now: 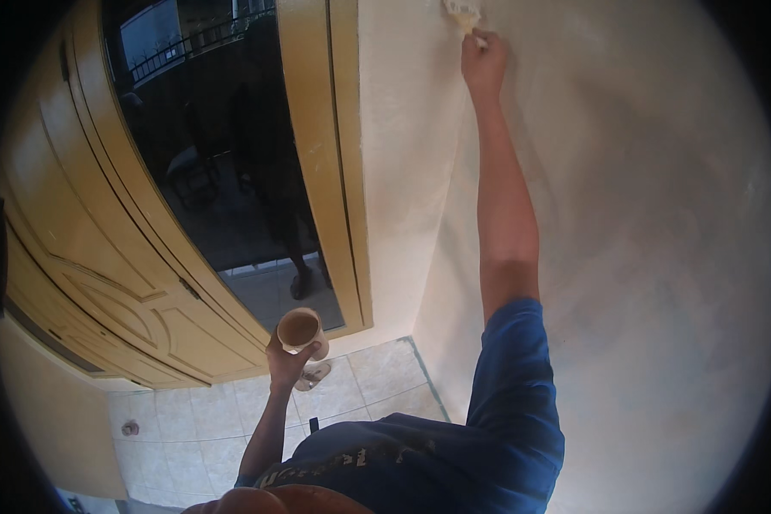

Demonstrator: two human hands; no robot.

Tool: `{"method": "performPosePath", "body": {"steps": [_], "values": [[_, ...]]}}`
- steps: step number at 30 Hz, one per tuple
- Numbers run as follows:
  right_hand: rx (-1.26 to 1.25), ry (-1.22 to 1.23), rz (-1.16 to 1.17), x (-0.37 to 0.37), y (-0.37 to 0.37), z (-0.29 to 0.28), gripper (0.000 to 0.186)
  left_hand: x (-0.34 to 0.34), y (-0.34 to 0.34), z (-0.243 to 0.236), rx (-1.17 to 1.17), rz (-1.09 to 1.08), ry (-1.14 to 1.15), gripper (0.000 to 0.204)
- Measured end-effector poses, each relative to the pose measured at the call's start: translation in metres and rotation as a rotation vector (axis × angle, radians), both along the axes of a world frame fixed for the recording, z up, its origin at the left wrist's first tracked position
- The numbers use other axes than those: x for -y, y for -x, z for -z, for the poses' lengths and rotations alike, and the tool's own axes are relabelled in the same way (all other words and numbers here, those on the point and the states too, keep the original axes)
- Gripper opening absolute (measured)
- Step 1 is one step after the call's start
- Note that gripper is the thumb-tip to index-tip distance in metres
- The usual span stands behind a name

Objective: The person paints a wall section near a door frame using a paintbrush and a small container of paint. They repeatedly dip the brush into the container and apply paint to the wall in vertical strokes.

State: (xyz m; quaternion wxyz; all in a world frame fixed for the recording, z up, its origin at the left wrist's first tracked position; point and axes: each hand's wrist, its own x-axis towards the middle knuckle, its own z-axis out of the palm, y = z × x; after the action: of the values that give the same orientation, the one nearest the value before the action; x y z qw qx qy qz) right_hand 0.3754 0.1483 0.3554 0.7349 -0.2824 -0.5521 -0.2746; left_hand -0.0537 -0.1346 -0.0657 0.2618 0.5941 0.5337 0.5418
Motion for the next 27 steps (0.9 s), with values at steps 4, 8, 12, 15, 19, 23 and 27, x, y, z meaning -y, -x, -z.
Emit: {"method": "performPosePath", "body": {"steps": [4,8,12,15,19,23,27], "values": [[-0.119,0.238,-0.065,-0.004,0.023,0.097,0.025,-0.011,-0.002,-0.011,-0.027,-0.029,0.013,0.082],[-0.203,0.466,-0.088,0.013,0.037,0.208,0.024,-0.012,0.003,-0.006,-0.046,-0.002,0.017,0.084],[-0.270,0.623,-0.069,0.037,0.038,0.245,0.022,-0.014,0.001,-0.010,-0.031,0.033,0.031,0.085],[-0.211,0.570,-0.008,0.056,0.033,0.207,0.021,-0.014,0.001,-0.009,-0.025,0.062,0.021,0.085],[-0.063,0.375,0.069,0.052,0.028,0.086,0.024,-0.010,0.004,-0.011,-0.021,0.068,0.039,0.077],[0.030,0.037,0.318,0.024,-0.004,-0.069,0.029,-0.005,-0.001,-0.021,0.020,0.083,0.034,0.080],[0.070,-0.070,0.332,-0.006,-0.029,-0.175,0.024,-0.003,0.002,-0.006,0.024,0.032,0.070,0.077]]}}
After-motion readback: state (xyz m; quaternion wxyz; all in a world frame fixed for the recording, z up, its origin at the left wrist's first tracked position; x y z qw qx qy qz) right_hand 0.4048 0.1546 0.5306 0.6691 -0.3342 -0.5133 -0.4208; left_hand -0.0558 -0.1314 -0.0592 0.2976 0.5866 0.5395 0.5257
